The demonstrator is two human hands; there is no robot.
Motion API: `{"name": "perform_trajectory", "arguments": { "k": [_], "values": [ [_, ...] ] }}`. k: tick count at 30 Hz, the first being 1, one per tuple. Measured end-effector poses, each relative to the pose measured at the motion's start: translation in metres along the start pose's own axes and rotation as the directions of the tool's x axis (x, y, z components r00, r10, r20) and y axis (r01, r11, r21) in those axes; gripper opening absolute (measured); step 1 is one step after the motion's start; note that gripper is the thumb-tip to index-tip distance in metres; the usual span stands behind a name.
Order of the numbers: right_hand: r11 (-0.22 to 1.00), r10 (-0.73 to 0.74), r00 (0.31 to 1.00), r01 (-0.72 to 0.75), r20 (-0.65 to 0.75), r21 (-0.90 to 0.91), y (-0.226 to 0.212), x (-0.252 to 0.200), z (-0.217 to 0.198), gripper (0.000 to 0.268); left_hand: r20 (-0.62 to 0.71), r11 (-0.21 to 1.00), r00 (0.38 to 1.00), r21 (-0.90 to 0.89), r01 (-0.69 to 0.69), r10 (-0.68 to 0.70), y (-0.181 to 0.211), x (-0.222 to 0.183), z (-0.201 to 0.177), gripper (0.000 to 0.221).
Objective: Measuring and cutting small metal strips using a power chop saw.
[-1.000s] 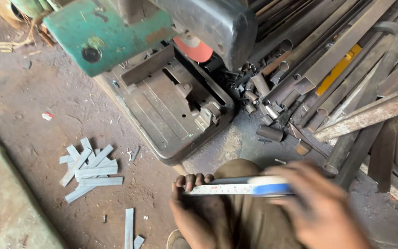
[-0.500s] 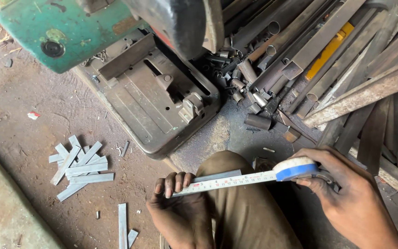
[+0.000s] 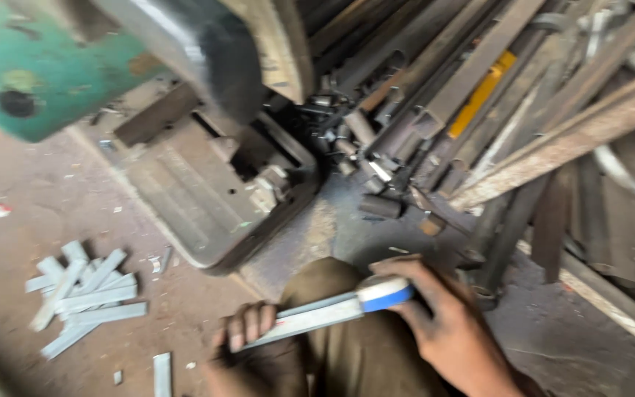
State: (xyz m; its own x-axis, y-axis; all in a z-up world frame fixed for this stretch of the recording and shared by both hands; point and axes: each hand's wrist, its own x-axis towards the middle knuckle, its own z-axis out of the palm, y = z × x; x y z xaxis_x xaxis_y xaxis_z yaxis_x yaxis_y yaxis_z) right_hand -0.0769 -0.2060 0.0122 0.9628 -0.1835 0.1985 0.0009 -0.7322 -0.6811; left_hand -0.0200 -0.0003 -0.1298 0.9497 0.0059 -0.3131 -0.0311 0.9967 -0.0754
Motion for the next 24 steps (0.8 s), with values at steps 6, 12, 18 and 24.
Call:
{"name": "perform_trajectory", "arguments": {
  "k": [6,12,18,24],
  "values": [
    [0.981,-0.068,0.976,0.029,0.204,0.191,0.005,0.014,-0.029,0.042,0.547,0.997,0.837,-0.068,0.032,0.01,0.037,0.066,-0.143,0.026],
    [0.96,0.276,0.947,-0.264,0.166,-0.092,0.097,0.038,-0.023,0.021,0.69,0.993,0.72,-0.116,0.003,0.078,0.042,0.076,-0.161,0.027],
    [0.972,0.219,0.947,-0.192,0.234,-0.133,0.201,0.035,0.04,0.022,0.694,0.989,0.714,-0.15,0.012,0.097,0.038,0.078,-0.162,0.027],
    [0.963,0.078,0.968,-0.011,0.24,-0.268,0.172,0.054,0.032,0.019,0.518,0.998,0.853,-0.038,-0.052,0.064,0.021,0.023,-0.064,0.025]
  ]
}}
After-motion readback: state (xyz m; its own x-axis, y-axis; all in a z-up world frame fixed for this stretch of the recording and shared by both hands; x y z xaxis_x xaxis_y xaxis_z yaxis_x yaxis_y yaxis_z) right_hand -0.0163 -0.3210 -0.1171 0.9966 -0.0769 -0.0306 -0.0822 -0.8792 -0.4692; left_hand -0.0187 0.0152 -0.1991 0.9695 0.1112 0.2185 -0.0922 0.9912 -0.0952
